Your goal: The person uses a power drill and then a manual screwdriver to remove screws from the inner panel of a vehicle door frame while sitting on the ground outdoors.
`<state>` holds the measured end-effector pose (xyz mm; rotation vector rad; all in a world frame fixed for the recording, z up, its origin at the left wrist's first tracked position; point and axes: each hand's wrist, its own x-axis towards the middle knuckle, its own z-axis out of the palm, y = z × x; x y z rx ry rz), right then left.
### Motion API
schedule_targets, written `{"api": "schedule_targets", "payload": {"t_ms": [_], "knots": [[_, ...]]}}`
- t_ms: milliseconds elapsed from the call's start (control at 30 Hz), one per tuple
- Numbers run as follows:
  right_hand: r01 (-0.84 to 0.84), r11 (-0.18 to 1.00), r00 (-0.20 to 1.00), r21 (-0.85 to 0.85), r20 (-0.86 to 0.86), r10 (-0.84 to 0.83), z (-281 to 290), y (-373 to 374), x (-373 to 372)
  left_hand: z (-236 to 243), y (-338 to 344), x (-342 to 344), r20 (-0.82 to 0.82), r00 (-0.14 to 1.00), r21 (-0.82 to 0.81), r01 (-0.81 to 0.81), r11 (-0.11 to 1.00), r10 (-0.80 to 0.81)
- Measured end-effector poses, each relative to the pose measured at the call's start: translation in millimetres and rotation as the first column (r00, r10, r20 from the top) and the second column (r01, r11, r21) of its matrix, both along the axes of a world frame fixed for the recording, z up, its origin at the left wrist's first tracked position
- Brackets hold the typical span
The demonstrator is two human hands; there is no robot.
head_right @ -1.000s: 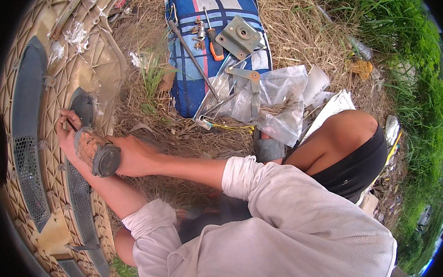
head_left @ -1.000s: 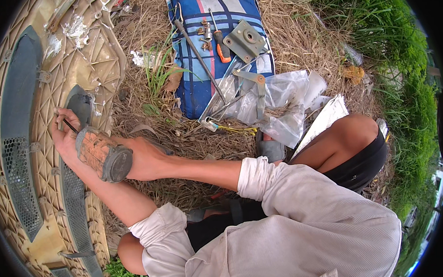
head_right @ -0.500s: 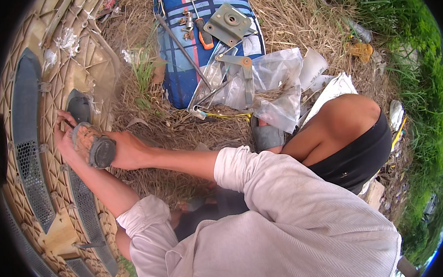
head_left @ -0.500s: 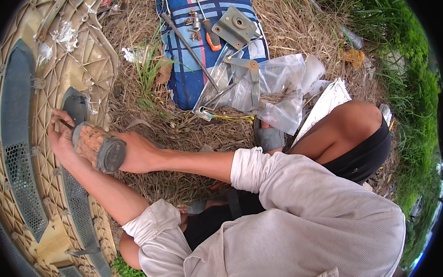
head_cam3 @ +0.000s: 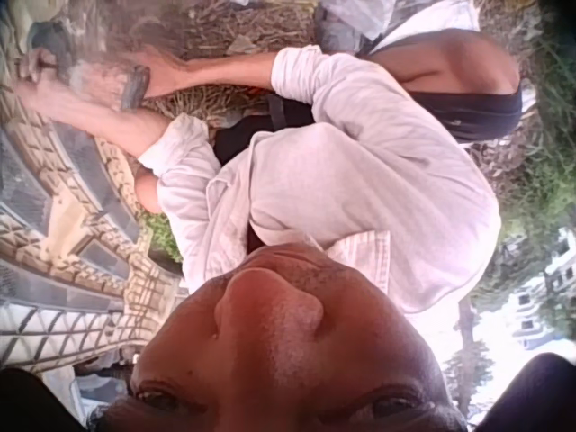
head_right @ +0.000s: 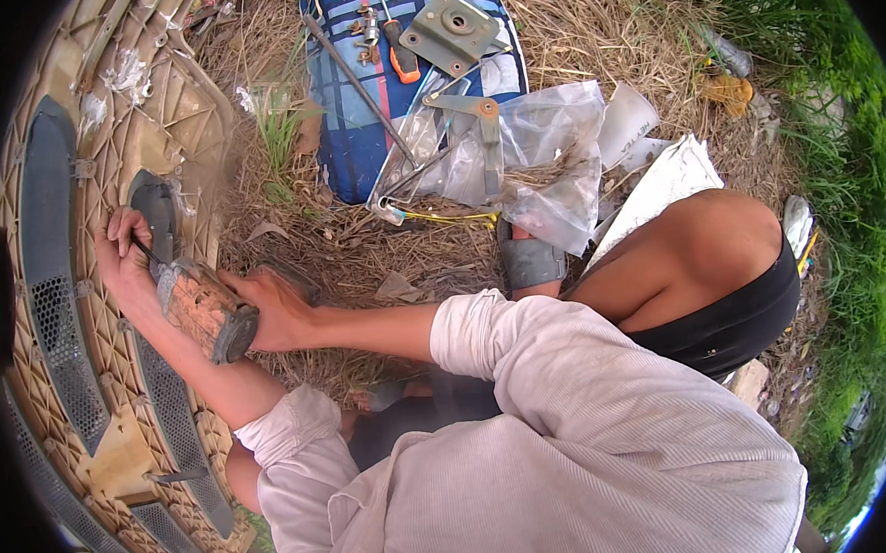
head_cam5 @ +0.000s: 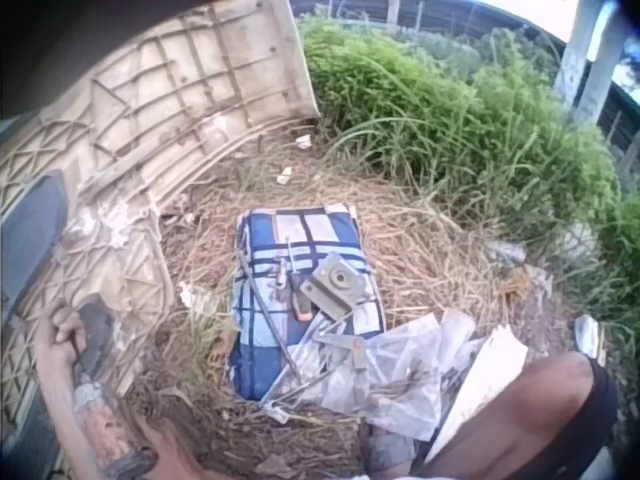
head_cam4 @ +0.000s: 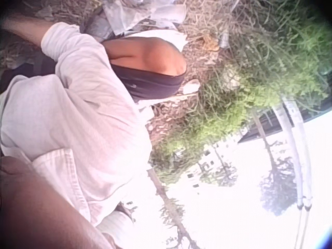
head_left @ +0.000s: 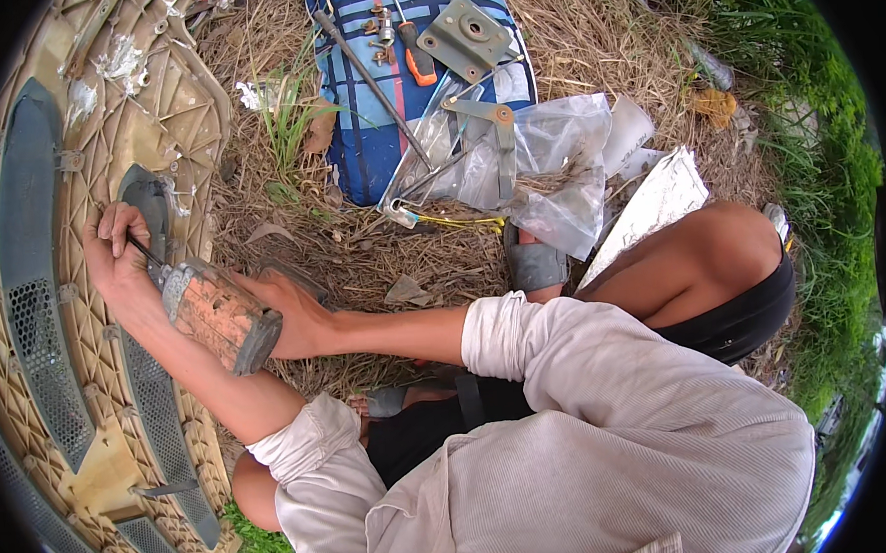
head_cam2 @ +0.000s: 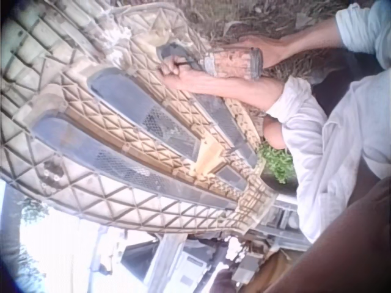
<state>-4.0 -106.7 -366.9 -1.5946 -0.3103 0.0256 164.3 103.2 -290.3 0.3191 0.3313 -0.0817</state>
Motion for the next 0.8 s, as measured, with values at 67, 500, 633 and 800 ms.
{"api": "schedule_targets", "payload": {"t_ms": [67, 500, 633, 800], "knots": [[0.046, 0.991, 0.999, 0.124, -0.003, -0.046, -9, 3, -9, 9, -32, 10, -0.07, 0.993, 0.251, 0.109, 0.962, -0.094], [0.484, 0.785, 0.815, 0.386, -0.526, -0.244, -14, -31, -36, -71, -310, 48, -0.512, 0.636, 0.76, 0.648, 0.04, -0.577], [0.442, 0.84, 0.742, 0.313, -0.655, -0.146, -9, -46, -31, -92, -307, 66, -0.487, 0.717, 0.754, 0.633, 0.174, -0.498], [0.479, 0.864, 0.859, 0.155, -0.286, -0.425, -25, -41, -40, -92, -313, 57, -0.435, 0.695, 0.732, 0.643, 0.224, -0.573]]}}
